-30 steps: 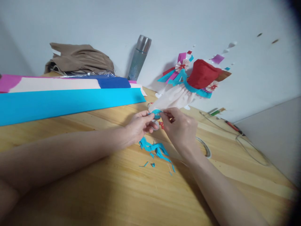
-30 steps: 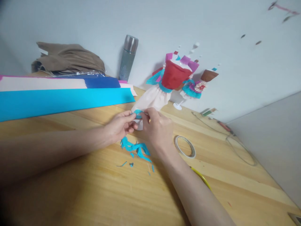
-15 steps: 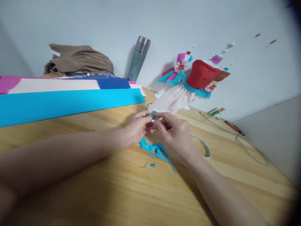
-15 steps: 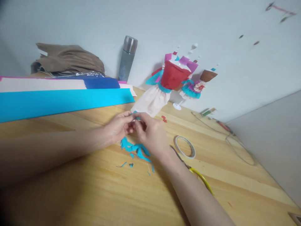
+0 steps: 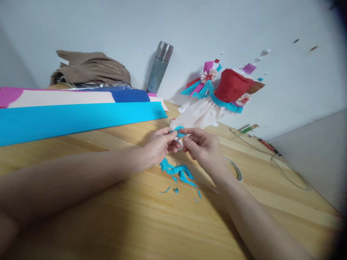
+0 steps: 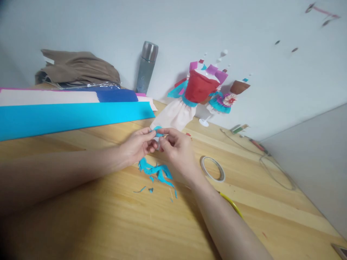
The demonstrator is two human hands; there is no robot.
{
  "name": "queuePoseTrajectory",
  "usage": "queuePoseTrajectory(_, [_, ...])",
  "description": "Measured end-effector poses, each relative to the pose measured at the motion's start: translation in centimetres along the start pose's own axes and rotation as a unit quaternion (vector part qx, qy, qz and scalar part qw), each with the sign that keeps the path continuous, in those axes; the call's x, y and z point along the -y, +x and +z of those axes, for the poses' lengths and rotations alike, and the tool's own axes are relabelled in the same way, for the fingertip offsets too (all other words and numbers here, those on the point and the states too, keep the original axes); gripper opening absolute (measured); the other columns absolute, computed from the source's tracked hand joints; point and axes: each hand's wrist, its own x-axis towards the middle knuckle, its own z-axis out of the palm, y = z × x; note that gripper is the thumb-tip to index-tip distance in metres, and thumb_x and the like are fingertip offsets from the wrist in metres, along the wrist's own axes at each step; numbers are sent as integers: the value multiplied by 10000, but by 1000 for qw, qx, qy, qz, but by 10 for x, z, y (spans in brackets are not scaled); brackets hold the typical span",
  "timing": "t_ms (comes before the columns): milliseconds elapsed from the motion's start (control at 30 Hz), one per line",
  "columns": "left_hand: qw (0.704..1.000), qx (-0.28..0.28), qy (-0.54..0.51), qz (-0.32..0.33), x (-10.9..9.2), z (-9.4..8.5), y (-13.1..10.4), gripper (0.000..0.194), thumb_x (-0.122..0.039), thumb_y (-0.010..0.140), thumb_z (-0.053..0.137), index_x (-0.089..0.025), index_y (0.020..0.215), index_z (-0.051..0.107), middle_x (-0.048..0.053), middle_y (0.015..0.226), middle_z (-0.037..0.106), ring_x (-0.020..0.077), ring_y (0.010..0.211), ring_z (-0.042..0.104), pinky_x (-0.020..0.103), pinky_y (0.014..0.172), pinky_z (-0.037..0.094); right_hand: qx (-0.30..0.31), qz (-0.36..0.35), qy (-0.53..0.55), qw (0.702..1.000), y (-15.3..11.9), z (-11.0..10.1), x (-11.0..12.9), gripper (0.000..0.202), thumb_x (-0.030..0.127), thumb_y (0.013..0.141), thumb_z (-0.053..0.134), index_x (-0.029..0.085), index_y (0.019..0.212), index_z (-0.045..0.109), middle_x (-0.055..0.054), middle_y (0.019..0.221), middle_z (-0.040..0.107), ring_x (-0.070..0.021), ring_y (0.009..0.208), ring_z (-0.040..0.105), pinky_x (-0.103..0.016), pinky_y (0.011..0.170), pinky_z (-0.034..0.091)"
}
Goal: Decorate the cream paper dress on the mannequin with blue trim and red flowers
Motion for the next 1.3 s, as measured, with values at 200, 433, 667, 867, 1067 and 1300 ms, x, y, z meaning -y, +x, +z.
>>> queuePoseTrajectory(200, [1000, 5, -11, 1, 0, -1, 0, 95, -167, 957, 570, -136, 868, 583, 11, 647, 605, 84, 534, 575, 190, 499, 364, -23, -12, -19, 999, -1, 1, -3, 237, 291, 814, 607, 176, 999, 702, 40, 526, 601, -102, 422, 501, -242, 440, 380])
queuePoseTrajectory(433, [1000, -14, -28, -1, -2, 2, -1, 95, -171, 942, 561, -137, 872, 614, 30, 695, 629, 83, 512, 560, 205, 477, 369, -67, -30, -46, 996, 1, -5, 0, 157, 303, 819, 611, 199, 891, 704, 37, 512, 590, -101, 376, 473, -245, 387, 359])
queuePoseTrajectory(667, [998, -34, -25, -35, -2, 1, 2, 212, -259, 957, 510, -128, 866, 649, 64, 793, 671, 76, 502, 537, 197, 454, 380, -182, -55, -27, 981, 8, -32, 22, 75, 231, 780, 656, 206, 808, 722, 34, 500, 591, -90, 370, 451, -231, 357, 321])
queuePoseTrajectory(867, [998, -31, -34, -34, -2, 0, -1, 181, -253, 948, 529, -135, 874, 644, 64, 808, 681, 81, 517, 542, 199, 470, 415, -170, 37, -101, 980, 17, -69, 10, 61, 222, 740, 699, 175, 700, 699, 13, 485, 608, -72, 343, 425, -223, 357, 314])
queuePoseTrajectory(1067, [998, -36, -29, -47, -5, 4, -3, 186, -255, 960, 522, -121, 894, 634, 62, 809, 689, 77, 515, 546, 199, 477, 418, 27, 172, -287, 942, 11, -80, -26, 86, 123, 746, 677, 176, 779, 736, -38, 644, 714, -156, 550, 638, -273, 549, 485])
queuePoseTrajectory(1300, [998, -41, -23, -49, -5, 2, -1, 194, -248, 958, 509, -110, 989, 642, 76, 831, 695, 87, 529, 548, 214, 483, 405, 118, 152, -398, 897, 9, -76, -49, 187, 81, 765, 638, 212, 761, 772, -47, 796, 762, -220, 737, 682, -310, 678, 499])
